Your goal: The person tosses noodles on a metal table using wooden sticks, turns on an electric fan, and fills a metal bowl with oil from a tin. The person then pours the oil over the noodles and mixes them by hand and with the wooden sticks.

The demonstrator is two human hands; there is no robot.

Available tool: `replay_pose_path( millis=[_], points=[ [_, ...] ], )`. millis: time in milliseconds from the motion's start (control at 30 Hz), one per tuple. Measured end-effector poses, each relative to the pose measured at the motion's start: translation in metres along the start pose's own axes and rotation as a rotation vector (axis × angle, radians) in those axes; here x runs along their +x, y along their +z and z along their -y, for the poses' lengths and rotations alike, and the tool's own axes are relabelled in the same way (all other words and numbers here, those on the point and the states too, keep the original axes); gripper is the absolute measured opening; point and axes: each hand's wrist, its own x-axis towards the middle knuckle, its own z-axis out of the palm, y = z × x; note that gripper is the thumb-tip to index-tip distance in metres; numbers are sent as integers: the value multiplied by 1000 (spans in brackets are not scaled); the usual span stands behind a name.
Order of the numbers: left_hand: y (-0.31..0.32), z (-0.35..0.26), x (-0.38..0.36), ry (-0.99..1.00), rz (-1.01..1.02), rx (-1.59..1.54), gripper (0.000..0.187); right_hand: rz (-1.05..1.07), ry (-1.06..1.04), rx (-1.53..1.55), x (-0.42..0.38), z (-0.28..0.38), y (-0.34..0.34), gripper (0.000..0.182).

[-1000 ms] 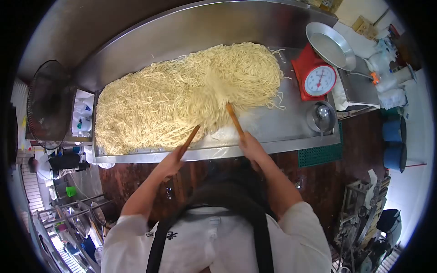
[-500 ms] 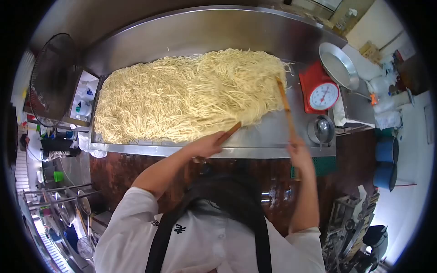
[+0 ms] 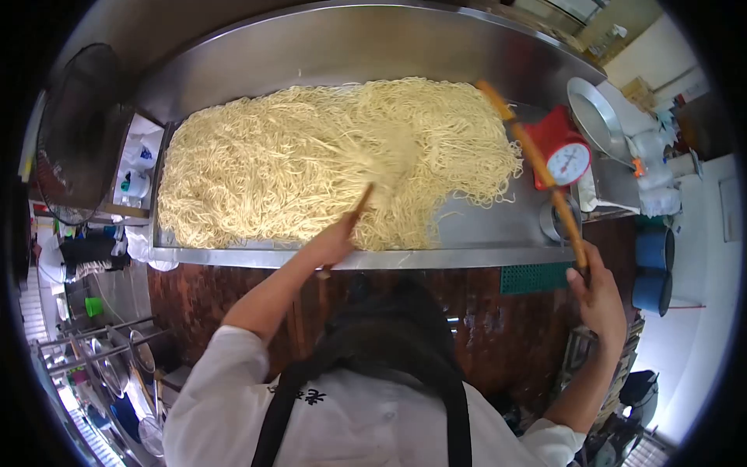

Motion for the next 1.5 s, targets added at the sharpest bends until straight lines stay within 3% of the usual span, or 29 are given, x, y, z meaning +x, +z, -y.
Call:
replay_pose_path(
  millis=[100,133,167,200,233,300,333,367,400,433,467,500,533,567,633,733,800,867,933,1000,1100,1133,1167,1267,1300,1400,1433,1467,1500],
  points=[
    [-16,42,-13,386,-94,85,69,187,12,-137,38,28,5,41],
    [-75,8,-61,-186,186,-28,70,246,-2,-157,54,32,10,40],
    [-82,81,-91,46,55,-89,67,300,-11,-173,69,32,16,39],
    [-120,56,-136,-338,173,-139,67,353,-17,-190,84,31,19,38],
    [-145,30,-172,-455,197,-113,69,399,-46,-213,112,14,45,36],
    [-153,9,-218,-589,86,-179,69,347,-352,-194,187,-42,147,35],
    [-133,23,-212,-529,-4,-98,69,450,-204,-119,229,-21,194,39],
    [-112,37,-206,-473,-94,-9,69,367,-511,-46,267,-7,247,45],
    [-85,37,-178,-391,-161,66,69,328,-466,90,311,14,309,49],
    [-65,28,-133,-417,-196,113,66,472,-417,172,315,87,288,48],
    [-39,60,-88,-326,-297,104,65,463,-265,214,341,114,328,45],
    [-27,64,-41,-303,-391,61,64,537,-247,289,337,146,317,43],
    [-38,37,-6,-288,-398,-184,62,611,-231,363,331,170,302,41],
    [-50,11,11,-359,-336,-406,60,513,-304,418,331,167,305,36],
    [-35,37,-10,-333,-375,-516,60,338,-443,519,311,135,322,31],
    [-19,73,-45,-358,-380,-742,54,340,-285,598,275,93,338,31],
    [-20,51,-11,-290,-377,-677,52,420,-69,634,256,90,351,31],
    [-59,-29,30,-245,-233,-591,51,326,-99,750,250,111,303,30],
    [-58,-49,64,-194,-218,-717,61,221,-151,722,240,122,251,29],
    [-52,23,59,338,-401,-135,68,101,-213,490,242,77,219,30],
    [-152,51,-39,-276,168,-172,73,93,-151,-52,207,6,166,34],
    [-175,85,-75,-294,164,-40,71,151,-95,-150,182,-8,140,32],
    [-210,69,-124,-449,194,-16,69,245,41,-242,151,14,101,35],
    [-285,67,-253,-527,163,-82,60,356,244,-318,80,95,35,39],
    [-299,86,-287,-543,136,-161,63,375,147,-292,81,107,45,40],
    [-296,117,-280,-568,-28,-55,68,407,-153,-262,111,118,134,43],
    [-274,159,-258,-383,-89,105,68,411,-253,-187,145,103,203,44],
    [-240,214,-222,-197,-147,259,68,469,-12,-143,182,113,265,42],
    [-213,248,-180,13,-288,180,63,403,-161,-36,219,133,321,40]
  ],
)
